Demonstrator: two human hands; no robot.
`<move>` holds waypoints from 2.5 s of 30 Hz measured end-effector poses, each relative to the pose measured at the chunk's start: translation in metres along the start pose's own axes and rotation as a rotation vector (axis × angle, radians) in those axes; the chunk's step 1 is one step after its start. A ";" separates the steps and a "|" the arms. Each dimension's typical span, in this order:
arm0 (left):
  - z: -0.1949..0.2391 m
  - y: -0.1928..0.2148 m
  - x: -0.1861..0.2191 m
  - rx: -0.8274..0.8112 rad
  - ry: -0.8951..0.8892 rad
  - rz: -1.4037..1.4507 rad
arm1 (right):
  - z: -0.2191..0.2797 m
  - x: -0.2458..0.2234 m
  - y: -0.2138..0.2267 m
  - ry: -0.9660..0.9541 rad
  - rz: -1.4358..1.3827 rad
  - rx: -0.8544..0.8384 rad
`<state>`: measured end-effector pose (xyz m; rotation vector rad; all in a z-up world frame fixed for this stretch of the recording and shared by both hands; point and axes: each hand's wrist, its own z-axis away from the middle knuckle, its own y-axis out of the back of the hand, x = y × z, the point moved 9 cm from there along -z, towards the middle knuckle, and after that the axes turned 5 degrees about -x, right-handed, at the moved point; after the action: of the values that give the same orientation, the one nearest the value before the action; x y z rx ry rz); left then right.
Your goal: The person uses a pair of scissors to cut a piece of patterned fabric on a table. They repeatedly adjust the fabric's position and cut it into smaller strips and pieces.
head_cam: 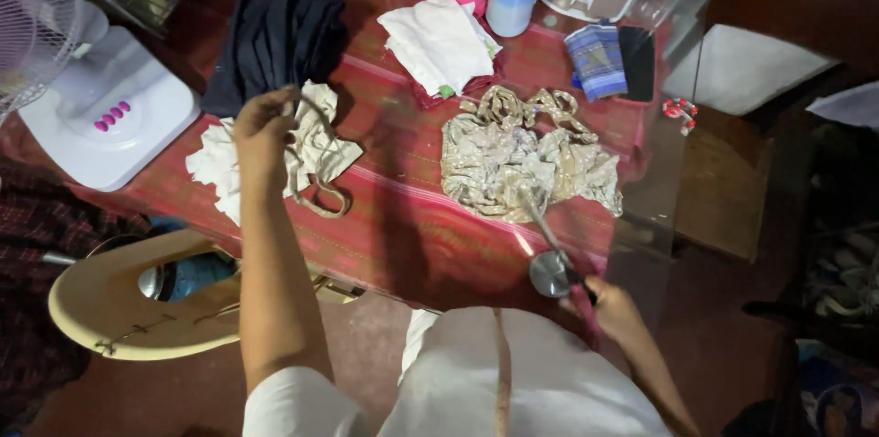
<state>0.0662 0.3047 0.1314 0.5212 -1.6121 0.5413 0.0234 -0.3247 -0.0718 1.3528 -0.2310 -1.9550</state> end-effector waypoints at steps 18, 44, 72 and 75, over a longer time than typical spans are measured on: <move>0.048 0.019 -0.176 -0.052 -0.211 -0.931 | 0.053 -0.042 0.015 -0.176 0.595 -0.173; 0.177 -0.255 -0.187 -0.725 -0.189 -1.188 | -0.027 -0.006 0.125 -0.469 0.361 0.433; 0.094 -0.010 -0.200 0.070 -0.051 -0.439 | -0.154 -0.130 0.031 0.581 0.753 0.357; 0.090 0.034 -0.163 0.295 0.283 0.021 | -0.118 -0.085 0.105 0.655 0.586 0.600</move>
<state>-0.0079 0.2790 -0.0410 0.6165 -1.2763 0.8373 0.1892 -0.3140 -0.0046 1.9455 -0.8259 -0.9160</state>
